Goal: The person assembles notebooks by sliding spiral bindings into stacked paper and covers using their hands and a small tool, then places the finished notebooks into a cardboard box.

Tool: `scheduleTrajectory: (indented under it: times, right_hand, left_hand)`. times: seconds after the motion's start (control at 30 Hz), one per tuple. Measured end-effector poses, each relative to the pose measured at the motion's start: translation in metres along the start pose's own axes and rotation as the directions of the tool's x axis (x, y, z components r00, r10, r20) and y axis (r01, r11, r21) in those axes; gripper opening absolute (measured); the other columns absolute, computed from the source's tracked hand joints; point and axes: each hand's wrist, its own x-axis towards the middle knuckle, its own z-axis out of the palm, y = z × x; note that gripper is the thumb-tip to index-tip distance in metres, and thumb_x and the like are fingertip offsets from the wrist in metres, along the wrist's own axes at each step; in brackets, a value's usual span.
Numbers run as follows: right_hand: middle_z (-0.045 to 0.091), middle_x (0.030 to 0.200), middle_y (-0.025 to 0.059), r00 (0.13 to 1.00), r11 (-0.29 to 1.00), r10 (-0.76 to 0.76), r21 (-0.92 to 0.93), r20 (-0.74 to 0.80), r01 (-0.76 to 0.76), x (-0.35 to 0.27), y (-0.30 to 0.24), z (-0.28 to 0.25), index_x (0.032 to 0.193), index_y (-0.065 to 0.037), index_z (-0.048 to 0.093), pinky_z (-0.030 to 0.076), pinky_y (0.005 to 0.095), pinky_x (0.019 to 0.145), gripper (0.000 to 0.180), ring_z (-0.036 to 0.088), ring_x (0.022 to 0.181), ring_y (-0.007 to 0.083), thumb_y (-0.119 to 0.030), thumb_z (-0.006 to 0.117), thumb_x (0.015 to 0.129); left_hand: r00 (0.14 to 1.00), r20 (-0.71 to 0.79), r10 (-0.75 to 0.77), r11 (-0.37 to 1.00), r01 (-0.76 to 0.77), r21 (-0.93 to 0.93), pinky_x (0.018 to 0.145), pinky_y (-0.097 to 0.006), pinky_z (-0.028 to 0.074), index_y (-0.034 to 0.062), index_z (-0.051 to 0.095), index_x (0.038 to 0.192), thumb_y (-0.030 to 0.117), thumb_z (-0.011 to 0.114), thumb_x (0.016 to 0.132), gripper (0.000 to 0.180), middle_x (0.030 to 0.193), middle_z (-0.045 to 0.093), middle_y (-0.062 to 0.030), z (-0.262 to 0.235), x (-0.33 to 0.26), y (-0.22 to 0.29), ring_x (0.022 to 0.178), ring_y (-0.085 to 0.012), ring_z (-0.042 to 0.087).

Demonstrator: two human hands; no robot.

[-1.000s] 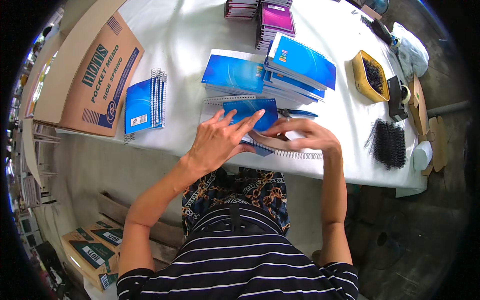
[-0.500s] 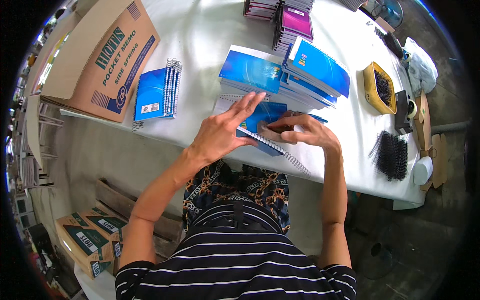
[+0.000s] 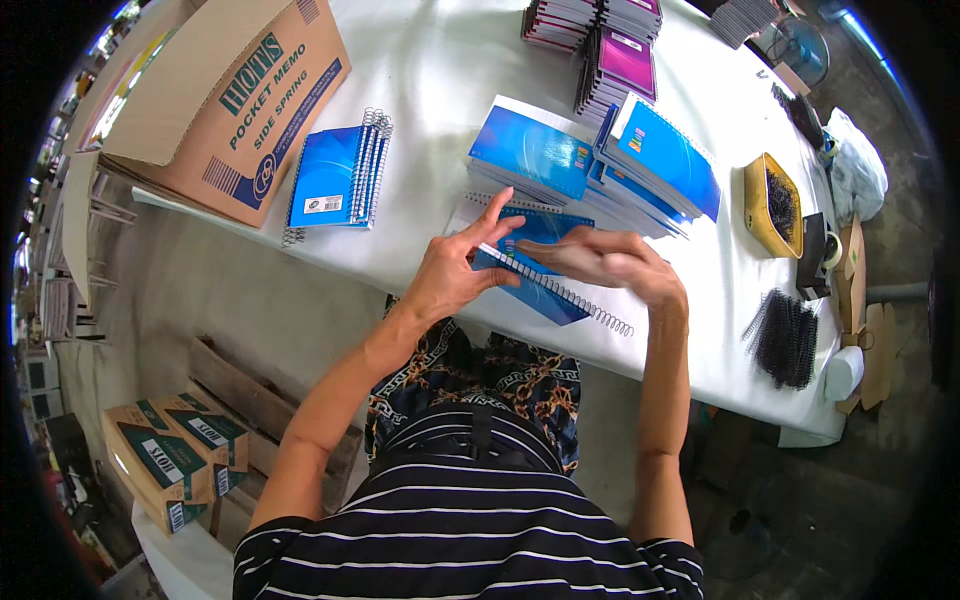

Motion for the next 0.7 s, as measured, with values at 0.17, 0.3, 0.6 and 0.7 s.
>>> scheduleTrajectory:
  times: [0.17,0.3,0.6,0.7]
  right_hand:
    - [0.068,0.104,0.0163,0.98,0.914,0.199,-0.358,-0.019,-0.192,0.015,-0.017,0.007,0.113,0.001,0.07,0.048,0.0351,0.086,0.064,0.063,0.096,0.025,-0.056,0.054,0.089]
    - [0.068,0.104,0.0135,0.996,0.985,-0.014,-0.171,0.086,0.029,0.015,-0.023,0.008,0.114,0.0,0.07,0.048,0.0346,0.082,0.063,0.062,0.095,0.0258,-0.056,0.055,0.089]
    - [0.065,0.109,0.0128,0.862,0.893,0.15,-0.309,-0.484,-0.328,-0.091,-0.051,-0.025,0.12,0.001,0.066,0.045,0.0317,0.084,0.061,0.06,0.094,0.0205,-0.047,0.059,0.083]
    - [0.063,0.117,0.0144,0.664,0.693,0.263,-0.342,-0.7,-0.635,-0.136,-0.012,-0.057,0.122,-0.006,0.068,0.043,0.037,0.094,0.051,0.059,0.107,0.0242,-0.036,0.071,0.08]
  left_hand:
    - [0.999,0.006,-0.044,0.994,0.045,-0.098,0.092,-0.032,0.053,0.0173,0.025,0.155,0.014,0.085,0.068,0.105,0.129,0.064,-0.0113,0.001,-0.004,-0.002,0.108,-0.0146,0.062]
    - [0.997,0.03,-0.068,0.989,0.071,-0.127,0.098,-0.034,0.049,0.012,0.028,0.154,0.009,0.082,0.072,0.099,0.134,0.061,-0.0126,0.001,-0.004,0.003,0.117,-0.0175,0.059]
    - [0.957,0.287,-0.053,0.954,0.134,-0.269,0.11,-0.037,0.038,0.0031,0.052,0.139,0.024,0.074,0.086,0.06,0.141,0.055,-0.0112,-0.019,-0.002,0.007,0.133,-0.0212,0.048]
    - [0.949,0.306,0.074,0.924,0.05,-0.379,0.111,-0.037,0.036,0.0036,0.051,0.14,0.026,0.071,0.088,0.059,0.144,0.052,-0.0106,-0.015,0.0,0.002,0.134,-0.0233,0.046]
